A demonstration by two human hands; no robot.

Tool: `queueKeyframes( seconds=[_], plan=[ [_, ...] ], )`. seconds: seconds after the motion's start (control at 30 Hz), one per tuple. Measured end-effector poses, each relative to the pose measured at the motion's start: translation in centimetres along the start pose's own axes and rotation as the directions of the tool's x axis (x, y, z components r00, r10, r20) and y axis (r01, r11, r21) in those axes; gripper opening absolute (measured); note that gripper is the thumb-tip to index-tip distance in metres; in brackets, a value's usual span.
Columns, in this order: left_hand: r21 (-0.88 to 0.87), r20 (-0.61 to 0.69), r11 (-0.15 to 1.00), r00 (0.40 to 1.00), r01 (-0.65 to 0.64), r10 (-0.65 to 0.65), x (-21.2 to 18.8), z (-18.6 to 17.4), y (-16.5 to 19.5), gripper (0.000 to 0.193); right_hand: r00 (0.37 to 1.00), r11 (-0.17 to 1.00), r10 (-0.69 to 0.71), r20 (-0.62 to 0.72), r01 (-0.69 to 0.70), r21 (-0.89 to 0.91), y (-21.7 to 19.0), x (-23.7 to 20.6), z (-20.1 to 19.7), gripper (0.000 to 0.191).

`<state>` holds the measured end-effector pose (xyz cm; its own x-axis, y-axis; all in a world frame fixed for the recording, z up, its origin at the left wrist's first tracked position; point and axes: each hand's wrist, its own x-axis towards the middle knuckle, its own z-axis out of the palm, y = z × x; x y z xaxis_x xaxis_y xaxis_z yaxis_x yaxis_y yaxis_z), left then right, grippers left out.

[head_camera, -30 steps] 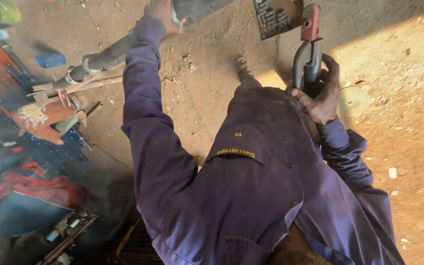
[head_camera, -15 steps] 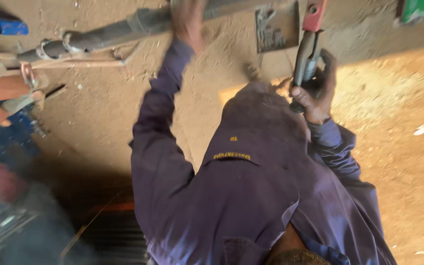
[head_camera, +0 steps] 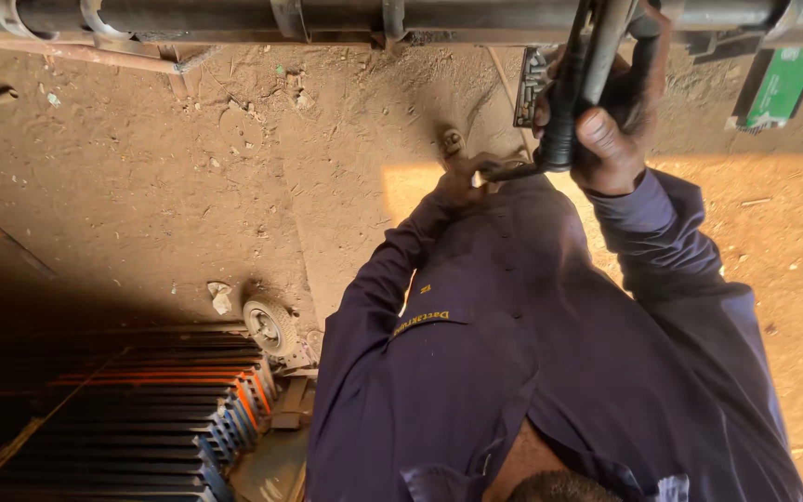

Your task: The person welds joints on a metal frame using a handheld welding torch. They repeatedly position the torch, create welds with visible sparks, and reposition the frame to access different joints.

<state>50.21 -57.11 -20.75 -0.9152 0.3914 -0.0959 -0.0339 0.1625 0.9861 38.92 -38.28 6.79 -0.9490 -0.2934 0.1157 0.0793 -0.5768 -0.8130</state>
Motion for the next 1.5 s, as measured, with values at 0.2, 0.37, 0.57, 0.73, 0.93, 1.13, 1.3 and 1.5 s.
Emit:
queueKeyframes(
  seconds=[0.2, 0.37, 0.57, 0.73, 0.93, 1.13, 1.3, 1.5],
  plan=[
    [0.21, -0.24, 0.956, 0.959, 0.204, -0.152, -3.6, -1.3, -6.9, 0.027, 0.99, 0.987, 0.124, 0.061, -0.117, -0.111, -2.5, 4.4, -1.7, 0.094],
    [0.077, -0.43, 0.943, 0.864, 0.323, -0.261, -6.6, 0.3, -6.7, 0.013, 0.943, 0.793, 0.305, 0.136, -0.172, -0.585, -4.0, 8.8, -5.5, 0.09],
    [0.077, -0.712, 0.882, 0.645, 0.464, -0.277, -5.6, 4.6, -3.3, 0.016, 0.77, 0.66, 0.463, 0.44, 0.032, -0.751, -2.3, 16.0, -10.9, 0.08],
    [0.048, -0.824, 0.804, 0.479, 0.592, -0.303, -4.7, 8.9, 0.3, 0.027, 0.621, 0.437, 0.745, 0.243, -0.18, -0.881, 1.2, 19.7, -14.7, 0.087],
    [-0.117, -0.854, 0.764, 0.328, 0.635, -0.403, -3.2, 14.1, 3.5, 0.026, 0.562, 0.601, 0.726, 0.396, -0.239, -0.763, 5.2, 21.7, -17.3, 0.086],
    [-0.116, -0.868, 0.753, 0.303, 0.648, -0.394, -3.0, 17.3, 4.4, 0.024, 0.574, 0.683, 0.647, 0.502, -0.144, -0.716, 6.4, 21.8, -17.3, 0.077],
    [-0.152, -0.822, 0.742, 0.333, 0.654, -0.462, -2.9, 19.4, 4.3, 0.022, 0.504, 0.504, 0.814, 0.287, -0.369, -0.781, 6.3, 21.0, -16.7, 0.083],
    [-0.193, -0.811, 0.772, 0.344, 0.605, -0.473, -2.7, 19.8, 4.8, 0.023, 0.541, 0.608, 0.737, 0.405, -0.268, -0.747, 6.9, 20.9, -16.9, 0.081]
  ],
)
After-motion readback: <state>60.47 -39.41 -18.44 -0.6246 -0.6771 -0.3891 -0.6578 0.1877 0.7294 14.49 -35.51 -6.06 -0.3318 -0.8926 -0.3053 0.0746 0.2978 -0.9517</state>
